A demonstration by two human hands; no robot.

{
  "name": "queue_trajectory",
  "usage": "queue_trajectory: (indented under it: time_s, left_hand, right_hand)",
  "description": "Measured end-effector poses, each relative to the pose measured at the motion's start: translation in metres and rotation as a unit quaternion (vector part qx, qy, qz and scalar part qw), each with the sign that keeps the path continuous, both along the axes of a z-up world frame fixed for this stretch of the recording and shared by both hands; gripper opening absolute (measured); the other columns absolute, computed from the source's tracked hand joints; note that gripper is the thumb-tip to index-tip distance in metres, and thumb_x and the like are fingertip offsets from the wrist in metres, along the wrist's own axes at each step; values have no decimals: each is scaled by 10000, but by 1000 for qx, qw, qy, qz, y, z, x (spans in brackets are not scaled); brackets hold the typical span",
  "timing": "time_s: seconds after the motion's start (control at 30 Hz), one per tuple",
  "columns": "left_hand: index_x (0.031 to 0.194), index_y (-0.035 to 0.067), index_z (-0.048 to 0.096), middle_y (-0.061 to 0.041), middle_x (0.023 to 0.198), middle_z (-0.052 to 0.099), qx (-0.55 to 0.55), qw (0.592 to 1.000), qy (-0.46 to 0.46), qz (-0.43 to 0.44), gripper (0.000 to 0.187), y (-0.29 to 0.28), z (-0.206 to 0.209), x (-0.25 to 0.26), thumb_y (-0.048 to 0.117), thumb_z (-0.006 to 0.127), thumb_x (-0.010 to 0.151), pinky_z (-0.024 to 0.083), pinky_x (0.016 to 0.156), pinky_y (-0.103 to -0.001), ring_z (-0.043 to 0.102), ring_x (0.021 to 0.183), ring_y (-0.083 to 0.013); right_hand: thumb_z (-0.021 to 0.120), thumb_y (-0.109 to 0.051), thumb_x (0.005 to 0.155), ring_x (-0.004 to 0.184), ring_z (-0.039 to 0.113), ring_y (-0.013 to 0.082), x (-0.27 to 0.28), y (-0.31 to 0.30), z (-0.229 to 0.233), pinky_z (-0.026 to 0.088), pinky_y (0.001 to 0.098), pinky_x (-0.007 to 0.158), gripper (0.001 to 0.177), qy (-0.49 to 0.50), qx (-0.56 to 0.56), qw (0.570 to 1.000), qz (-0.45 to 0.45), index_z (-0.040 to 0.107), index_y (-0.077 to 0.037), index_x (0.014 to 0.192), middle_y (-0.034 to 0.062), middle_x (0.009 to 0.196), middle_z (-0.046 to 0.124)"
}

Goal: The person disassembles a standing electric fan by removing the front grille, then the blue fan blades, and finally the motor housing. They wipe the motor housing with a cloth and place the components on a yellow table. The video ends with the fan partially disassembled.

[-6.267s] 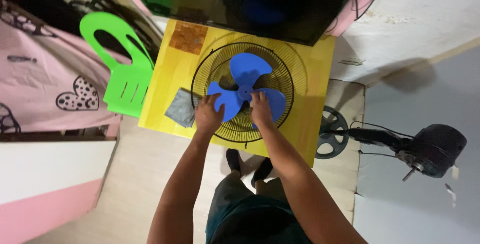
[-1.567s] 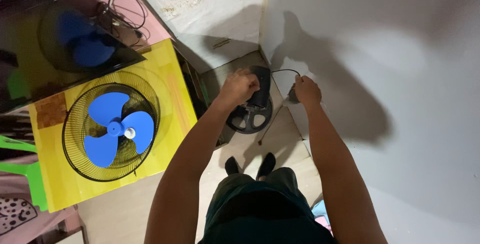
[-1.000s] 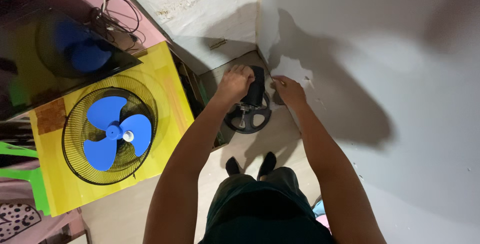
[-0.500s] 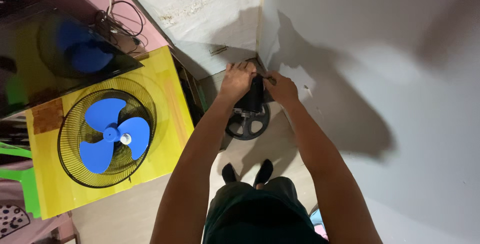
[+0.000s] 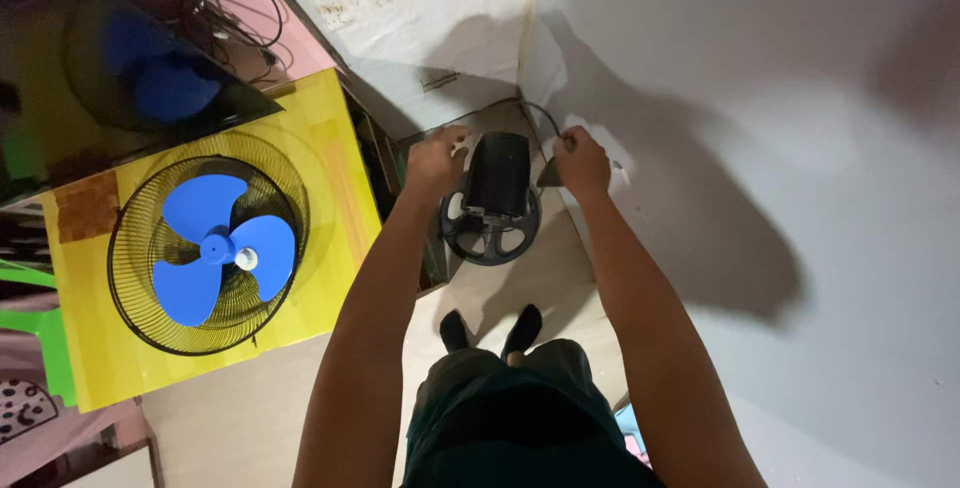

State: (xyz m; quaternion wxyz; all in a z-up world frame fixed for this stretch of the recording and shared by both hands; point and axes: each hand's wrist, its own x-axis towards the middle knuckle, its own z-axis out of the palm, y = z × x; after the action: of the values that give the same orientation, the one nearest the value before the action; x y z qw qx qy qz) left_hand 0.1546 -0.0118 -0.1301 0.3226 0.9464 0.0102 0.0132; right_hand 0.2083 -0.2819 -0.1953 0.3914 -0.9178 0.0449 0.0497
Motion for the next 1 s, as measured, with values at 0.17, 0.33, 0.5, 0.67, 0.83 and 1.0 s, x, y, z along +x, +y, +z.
queue_trajectory:
  time_s: [0.17,0.33,0.5,0.67,0.83,1.0]
  left_hand:
    - [1223,139,713,-121,1221,718,-54,997,32,50,291,5,-9,-19,165,685,935,571,880,-412,726,1030,-276]
    - [1220,127,732,-117,1209,730,-89,993,39,74,260,8,-31,-40,182,643,982,562,910,-407,715,1064,-282]
    - [1234,122,715,-116,1213,732,-129,974,123,137,279,12,-52,-54,235,653,987,562,926,-384,715,1089,-260]
    - [1247,122,692,-108,1205,727,-177,951,180,177,297,7,-57,-67,242,613,987,578,909,-373,713,1094,-247]
    - [1244,115,705,-121,1193,738,-169,952,170,190,320,8,-44,-64,266,657,966,573,904,-383,730,1062,-258]
    - [1250,117,712,-109,1192,747,-166,966,118,158,322,10,-44,-64,272,622,983,566,903,-362,723,1070,-232]
  right_hand:
    - [673,-355,915,985,714,318,0,-27,-37,550,453,849,300,44,-11,998,-38,726,-125,1101,90,1057,767]
    - [646,-356,963,969,716,308,-10,-51,-81,552,461,823,263,72,-89,993,-33,720,-158,1118,78,1064,761]
    - [611,-360,986,980,708,309,-25,-67,-110,556,453,824,265,161,-138,976,-47,707,-179,1153,78,1090,760]
    - [566,-349,1004,1013,703,312,-30,-75,-114,553,459,848,286,199,-124,970,-61,694,-181,1197,83,1125,751]
    - [580,-370,985,1059,690,337,-18,-77,-100,534,472,904,371,181,-124,973,-69,632,-151,1280,121,1164,729]
    - [608,-462,967,1111,656,350,-16,-72,-83,499,455,959,542,135,-1,986,-101,540,-100,1365,165,1202,700]
